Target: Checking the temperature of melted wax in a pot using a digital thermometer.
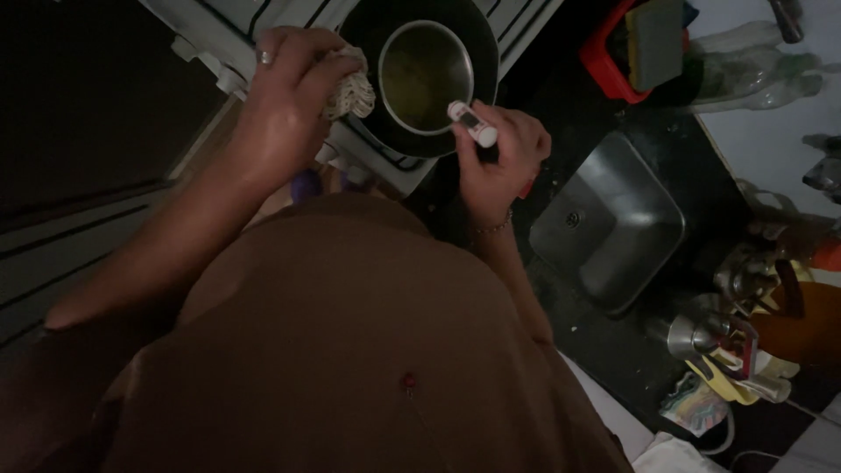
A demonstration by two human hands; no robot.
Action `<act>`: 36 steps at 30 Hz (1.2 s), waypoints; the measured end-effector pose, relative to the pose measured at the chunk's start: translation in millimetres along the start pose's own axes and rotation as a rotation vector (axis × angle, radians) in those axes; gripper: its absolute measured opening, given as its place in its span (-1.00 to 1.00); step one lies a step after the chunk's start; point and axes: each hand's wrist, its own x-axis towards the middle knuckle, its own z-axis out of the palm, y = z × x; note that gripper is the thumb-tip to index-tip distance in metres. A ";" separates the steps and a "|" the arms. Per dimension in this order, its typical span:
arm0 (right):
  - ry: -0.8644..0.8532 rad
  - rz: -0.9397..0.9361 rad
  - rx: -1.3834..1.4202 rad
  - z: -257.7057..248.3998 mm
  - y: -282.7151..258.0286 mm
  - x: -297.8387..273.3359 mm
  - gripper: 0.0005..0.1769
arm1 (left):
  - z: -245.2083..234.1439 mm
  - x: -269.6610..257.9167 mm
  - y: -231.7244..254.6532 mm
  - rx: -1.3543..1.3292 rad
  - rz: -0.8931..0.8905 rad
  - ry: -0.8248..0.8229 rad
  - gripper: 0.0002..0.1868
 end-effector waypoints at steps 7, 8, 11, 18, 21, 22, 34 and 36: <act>-0.062 0.020 0.106 -5.3 -10.2 6.3 -0.62 | -9.6 -10.4 5.3 -0.030 -0.073 0.030 -0.35; -0.027 -0.002 -0.021 -5.6 -8.6 8.3 -0.61 | -11.3 -13.1 7.9 -0.087 -0.121 0.025 -0.34; -0.040 0.028 0.043 -1.7 -0.7 5.7 -0.63 | -14.8 -20.4 13.3 -0.034 -0.185 0.005 -0.33; -0.092 0.081 0.267 -1.4 -0.4 -5.0 -0.66 | -13.3 -33.2 22.0 -0.097 -0.275 -0.017 -0.22; -0.021 0.046 0.130 -4.6 1.8 3.1 -0.65 | -9.0 -35.8 22.5 -0.214 -0.349 -0.027 -0.31; -0.017 0.042 0.075 -7.1 0.3 6.3 -0.64 | -10.1 -33.2 24.7 -0.180 -0.339 -0.027 -0.28; 0.010 0.089 0.072 -29.7 2.0 5.3 -0.65 | 5.6 -48.8 17.5 -0.087 -0.361 0.057 -0.16; -0.016 0.088 0.067 -34.8 1.2 5.2 -0.64 | 11.2 -56.6 13.9 -0.146 -0.415 0.066 -0.13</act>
